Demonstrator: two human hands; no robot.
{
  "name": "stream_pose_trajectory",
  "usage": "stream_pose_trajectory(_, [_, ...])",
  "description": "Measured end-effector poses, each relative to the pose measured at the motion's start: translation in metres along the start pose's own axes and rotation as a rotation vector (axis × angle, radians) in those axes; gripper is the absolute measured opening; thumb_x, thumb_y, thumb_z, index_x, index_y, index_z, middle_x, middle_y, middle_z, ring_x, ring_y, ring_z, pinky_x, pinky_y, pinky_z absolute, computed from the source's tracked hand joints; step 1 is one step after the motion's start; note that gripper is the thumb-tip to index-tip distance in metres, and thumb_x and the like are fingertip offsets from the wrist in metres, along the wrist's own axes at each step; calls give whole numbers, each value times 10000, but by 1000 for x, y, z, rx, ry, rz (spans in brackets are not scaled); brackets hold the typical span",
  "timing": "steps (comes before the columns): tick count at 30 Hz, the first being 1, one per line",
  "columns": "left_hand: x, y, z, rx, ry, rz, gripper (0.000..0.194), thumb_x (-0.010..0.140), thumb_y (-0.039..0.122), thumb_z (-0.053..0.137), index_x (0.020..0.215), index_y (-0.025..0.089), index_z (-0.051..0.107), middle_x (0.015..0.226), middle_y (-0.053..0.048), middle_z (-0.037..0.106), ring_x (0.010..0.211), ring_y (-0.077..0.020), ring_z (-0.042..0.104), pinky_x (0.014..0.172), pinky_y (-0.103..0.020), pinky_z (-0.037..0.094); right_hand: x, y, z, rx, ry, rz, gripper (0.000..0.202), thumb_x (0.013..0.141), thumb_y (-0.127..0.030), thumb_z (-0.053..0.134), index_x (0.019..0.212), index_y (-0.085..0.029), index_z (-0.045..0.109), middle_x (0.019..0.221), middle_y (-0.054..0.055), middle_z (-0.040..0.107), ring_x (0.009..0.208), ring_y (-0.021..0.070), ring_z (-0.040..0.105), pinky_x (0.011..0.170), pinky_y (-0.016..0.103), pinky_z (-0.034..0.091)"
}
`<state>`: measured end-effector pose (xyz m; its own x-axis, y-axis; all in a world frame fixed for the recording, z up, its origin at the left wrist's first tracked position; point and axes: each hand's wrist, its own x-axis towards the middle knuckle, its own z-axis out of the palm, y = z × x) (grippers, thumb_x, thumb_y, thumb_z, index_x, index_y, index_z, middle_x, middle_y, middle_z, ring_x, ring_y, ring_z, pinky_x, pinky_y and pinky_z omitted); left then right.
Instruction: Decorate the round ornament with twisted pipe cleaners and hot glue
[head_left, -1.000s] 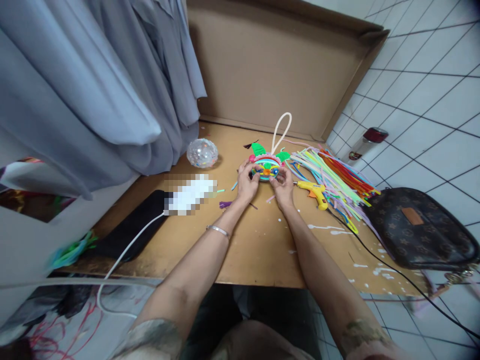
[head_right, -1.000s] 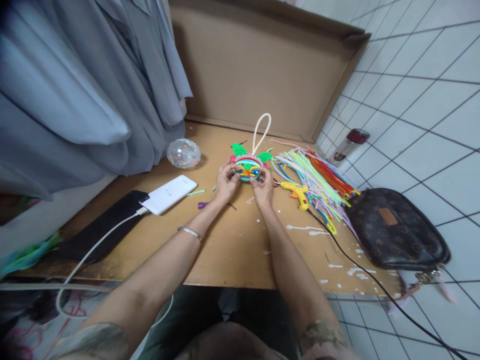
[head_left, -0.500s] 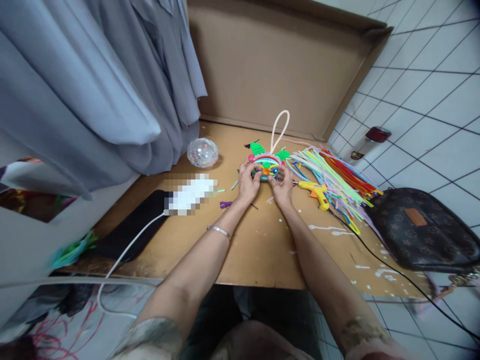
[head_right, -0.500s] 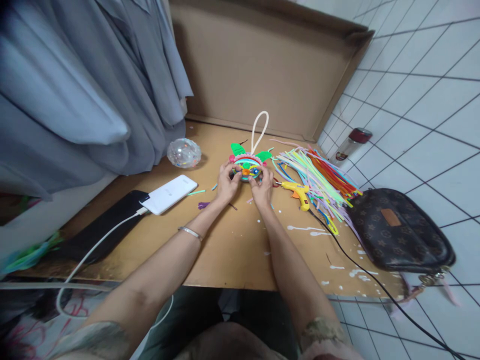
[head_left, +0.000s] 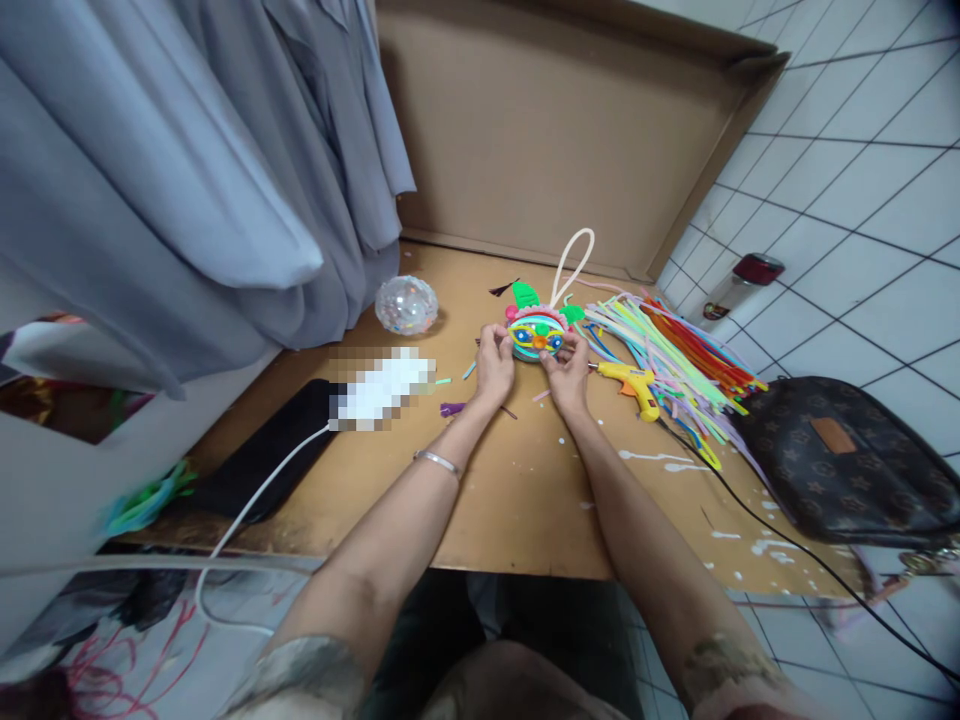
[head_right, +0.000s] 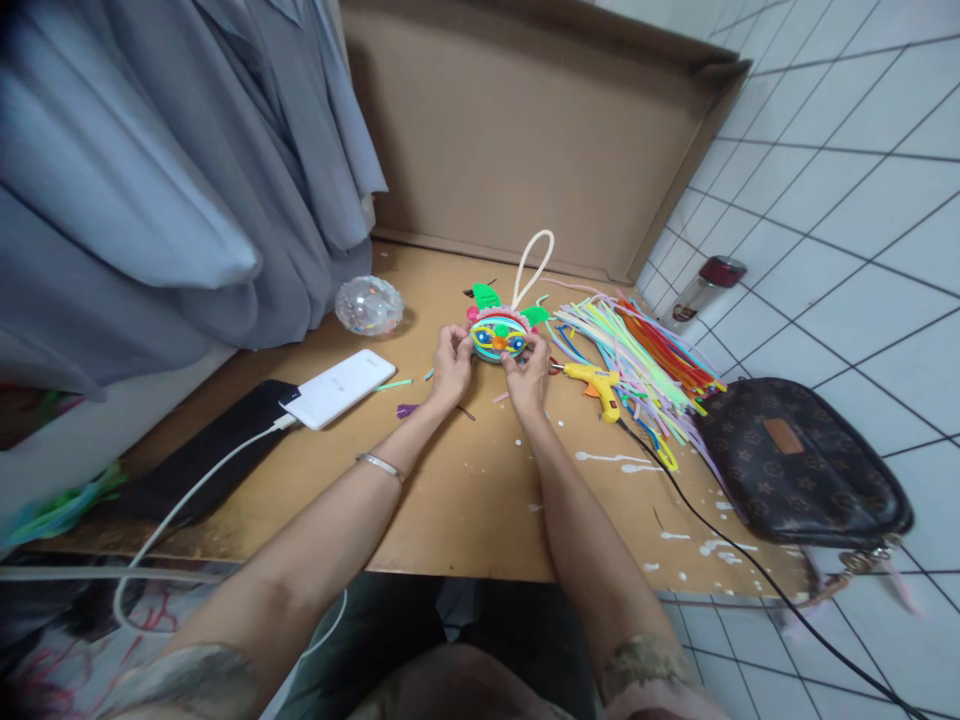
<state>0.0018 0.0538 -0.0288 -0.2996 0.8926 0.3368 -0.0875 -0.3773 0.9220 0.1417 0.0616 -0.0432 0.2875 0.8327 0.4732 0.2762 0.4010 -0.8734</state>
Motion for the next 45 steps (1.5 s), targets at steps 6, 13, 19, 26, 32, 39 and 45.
stream_pose_trajectory(6, [8,-8,3,-131,69,-178,120,951,226,525,912,252,414,1106,-61,687,1090,-178,683,986,-357,530,0,-1,1,50,4,11,530,707,-429,730,1150,-260,491,1178,52,584,875,153,603,764,312,555])
stream_pose_trajectory(13, [13,-9,6,-252,113,-322,60,979,244,510,989,235,452,1097,-68,723,1019,-164,730,952,-360,568,3,2,-2,46,3,2,536,695,-437,760,1124,-264,489,1142,39,614,880,164,634,813,350,559])
stream_pose_trajectory(19, [14,-15,6,-220,72,-299,107,934,237,568,1038,213,565,1061,-68,719,1017,-181,705,964,-360,567,4,0,-3,61,-6,3,533,708,-408,766,1139,-262,488,1176,49,627,928,179,656,871,371,565])
stream_pose_trajectory(26, [15,-19,6,-125,82,-228,131,881,160,549,995,203,599,1010,-57,706,921,-173,670,981,-364,538,5,0,-5,55,-23,16,560,705,-424,762,1171,-274,490,1226,49,629,894,168,644,837,352,559])
stream_pose_trajectory(32, [19,-19,2,-30,149,-183,182,885,147,517,1025,196,622,1054,-84,717,1047,-216,675,1070,-403,493,5,-2,-6,46,-18,6,549,705,-410,745,1173,-253,503,1227,64,627,897,174,650,821,345,561])
stream_pose_trajectory(39, [21,-22,8,-21,89,-110,270,859,126,531,1110,170,620,1239,-138,715,1170,-237,673,1121,-415,473,4,0,-5,-3,-4,-15,545,731,-422,726,1196,-259,493,1242,63,625,932,171,633,826,328,548])
stream_pose_trajectory(45, [20,-27,8,7,82,-97,265,861,132,535,1107,183,619,1220,-126,732,1142,-233,688,1102,-425,491,4,0,-5,-1,-9,-26,530,741,-400,724,1195,-251,495,1215,75,642,952,186,639,857,351,549])
